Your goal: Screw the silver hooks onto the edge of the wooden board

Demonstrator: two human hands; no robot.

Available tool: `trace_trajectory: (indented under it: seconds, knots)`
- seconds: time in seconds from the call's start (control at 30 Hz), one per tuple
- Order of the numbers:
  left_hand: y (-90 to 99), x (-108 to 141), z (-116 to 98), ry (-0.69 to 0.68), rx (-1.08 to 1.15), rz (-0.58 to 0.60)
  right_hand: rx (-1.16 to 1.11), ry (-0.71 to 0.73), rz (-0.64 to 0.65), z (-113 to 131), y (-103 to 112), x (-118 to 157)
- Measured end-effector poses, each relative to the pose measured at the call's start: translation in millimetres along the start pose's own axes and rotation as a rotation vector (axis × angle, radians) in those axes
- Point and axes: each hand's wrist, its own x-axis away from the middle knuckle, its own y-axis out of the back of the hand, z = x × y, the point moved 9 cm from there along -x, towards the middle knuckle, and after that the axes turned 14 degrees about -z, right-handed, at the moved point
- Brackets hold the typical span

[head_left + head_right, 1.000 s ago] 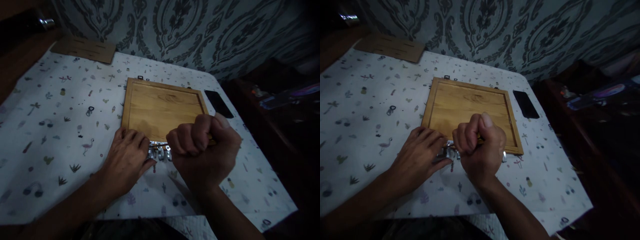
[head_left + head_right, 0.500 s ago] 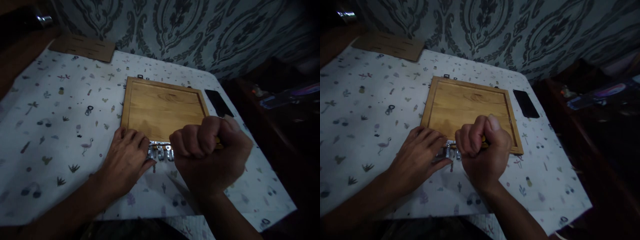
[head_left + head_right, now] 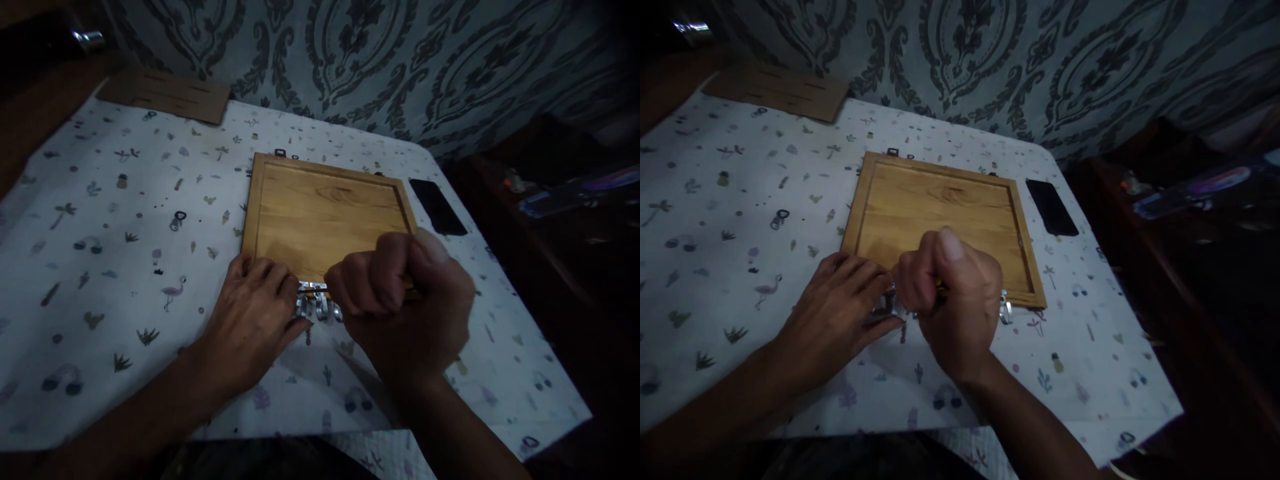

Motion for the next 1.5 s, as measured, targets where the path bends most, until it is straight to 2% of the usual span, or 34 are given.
trace_trajectory:
  seconds: [0.17,0.2,0.27,0.4,0.5,0.63,0.73,0.8,0.9,1.03,1.1,1.17,1.4,1.5]
  knots:
    - [-1.6,0,2,0.003,0.013,0.014,0.131,-0.035,0.111,-10,-11,10]
    - [-2.3,0,2,0.003,0.013,0.02,0.141,-0.028,0.099,-11,-11,11]
    - [-3.1,0,2,0.002,0.005,0.025,0.12,0.02,-0.007,-7,-7,10]
    - [-2.9,0,3,0.005,-0.008,0.019,0.007,0.159,-0.34,5,11,10]
    - [-2.8,0,4,0.001,-0.015,0.023,-0.04,0.198,-0.414,6,16,9]
    - [-2.6,0,5,0.0,-0.022,0.042,0.006,0.159,-0.316,2,18,6]
    - [-2.9,0,5,0.0,-0.032,0.06,0.14,0.104,-0.135,0,14,7]
    - [-3.3,-1,5,-0.001,-0.038,0.068,0.245,0.132,-0.011,3,11,7]
    - [-2.9,-1,5,0.002,-0.041,0.06,0.317,0.181,0.103,9,8,4]
    - [-1.7,-1,4,-0.004,-0.01,0.019,0.159,-0.02,0.306,-8,-8,0]
    - [-1.0,-1,4,-0.012,-0.012,-0.003,0.055,-0.094,0.296,-14,-12,-2]
    - [-0.5,-1,3,-0.018,-0.024,-0.018,0.006,-0.09,0.216,-16,-10,-4]
    - [0.0,-1,2,-0.014,-0.022,-0.017,0.048,0.11,-0.014,-5,2,9]
    - [-3.0,0,2,-0.016,-0.021,-0.004,0.037,0.163,-0.047,-3,6,12]
